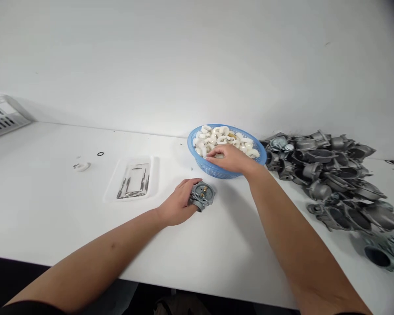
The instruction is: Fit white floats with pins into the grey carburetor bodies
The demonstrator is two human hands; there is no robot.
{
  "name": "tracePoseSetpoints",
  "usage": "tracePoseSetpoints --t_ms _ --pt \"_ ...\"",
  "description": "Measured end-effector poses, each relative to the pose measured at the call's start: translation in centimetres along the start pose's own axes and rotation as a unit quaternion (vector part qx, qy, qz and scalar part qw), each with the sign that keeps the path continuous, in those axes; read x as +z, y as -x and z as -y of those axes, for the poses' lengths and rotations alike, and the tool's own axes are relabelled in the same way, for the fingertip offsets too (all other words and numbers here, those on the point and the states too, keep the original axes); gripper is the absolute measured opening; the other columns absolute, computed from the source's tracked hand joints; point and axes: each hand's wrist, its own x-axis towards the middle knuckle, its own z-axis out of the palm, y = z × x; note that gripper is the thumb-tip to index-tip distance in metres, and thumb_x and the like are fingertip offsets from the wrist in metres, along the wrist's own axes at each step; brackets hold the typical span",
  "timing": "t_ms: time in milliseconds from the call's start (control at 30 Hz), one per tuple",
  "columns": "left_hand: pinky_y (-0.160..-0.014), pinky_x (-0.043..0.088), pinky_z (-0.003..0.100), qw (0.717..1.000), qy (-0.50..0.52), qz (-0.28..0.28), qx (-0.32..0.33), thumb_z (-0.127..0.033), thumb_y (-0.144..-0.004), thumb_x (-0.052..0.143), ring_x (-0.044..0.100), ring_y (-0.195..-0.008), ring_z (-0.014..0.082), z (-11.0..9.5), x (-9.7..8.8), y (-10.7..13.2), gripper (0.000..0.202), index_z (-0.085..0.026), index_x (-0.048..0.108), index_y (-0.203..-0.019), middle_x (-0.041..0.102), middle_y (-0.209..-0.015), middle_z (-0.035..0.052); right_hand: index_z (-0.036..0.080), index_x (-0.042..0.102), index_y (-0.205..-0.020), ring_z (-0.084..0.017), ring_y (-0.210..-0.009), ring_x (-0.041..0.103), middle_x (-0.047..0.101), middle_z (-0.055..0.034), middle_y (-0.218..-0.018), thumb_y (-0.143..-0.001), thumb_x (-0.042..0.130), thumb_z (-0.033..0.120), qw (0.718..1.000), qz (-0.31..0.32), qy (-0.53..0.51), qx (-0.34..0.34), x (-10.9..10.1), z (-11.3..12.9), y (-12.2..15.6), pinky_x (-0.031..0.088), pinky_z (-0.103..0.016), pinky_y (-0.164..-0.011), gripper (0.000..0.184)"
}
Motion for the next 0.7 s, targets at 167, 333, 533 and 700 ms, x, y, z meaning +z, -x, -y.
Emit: tracePoseSetpoints --t_ms 167,333,533,700 --pt "-0.108 0.041 0.048 1.0 -0.004 -0.017 0.016 -0.014 -0.075 0.059 0.043 -0.132 0.0311 0.2 -0.1 -0.1 0.068 -0.021 0.038 -0.139 0.051 -0.138 0.0134 0.021 0.066 -0.079 -0.022 -0.081 0.064 0.071 -0.0023 -0.084 -0.084 0.062 0.047 1.0 0.009 0.026 0.012 -0.4 0.2 0.2 0.048 -0.033 -0.072 0.027" --pt "-0.103 0.044 0.048 1.0 0.002 -0.016 0.009 -0.015 -0.075 0.059 0.046 -0.129 0.0312 0.0 -0.2 -0.2 0.068 -0.02 0.039 -0.14 0.053 -0.136 0.014 0.024 0.062 -0.106 -0.029 -0.104 0.06 0.07 -0.0056 -0.103 -0.085 0.059 0.052 0.998 0.006 0.068 0.009 -0.7 0.1 0.3 0.046 -0.041 -0.089 0.035" --pt "-0.104 0.044 0.049 1.0 0.017 -0.023 0.006 -0.017 -0.075 0.062 0.046 -0.129 0.0318 0.0 -0.1 -0.2 0.067 -0.02 0.04 -0.139 0.052 -0.136 0.0151 0.023 0.053 -0.118 -0.029 -0.106 0.061 0.065 -0.0089 -0.117 -0.083 0.063 0.052 0.999 -0.014 0.025 0.021 -0.8 -0.5 0.8 0.048 -0.042 -0.088 0.047" --pt "-0.108 0.041 0.052 0.999 -0.017 -0.033 0.03 -0.017 -0.072 0.063 0.043 -0.133 0.0333 0.2 -0.1 -0.1 0.076 -0.017 0.035 -0.142 0.048 -0.141 0.0181 0.023 0.05 -0.121 -0.029 -0.103 0.063 0.064 -0.01 -0.118 -0.078 0.068 0.045 0.998 -0.053 0.007 0.018 -0.6 -0.9 0.5 0.05 -0.043 -0.087 0.051"
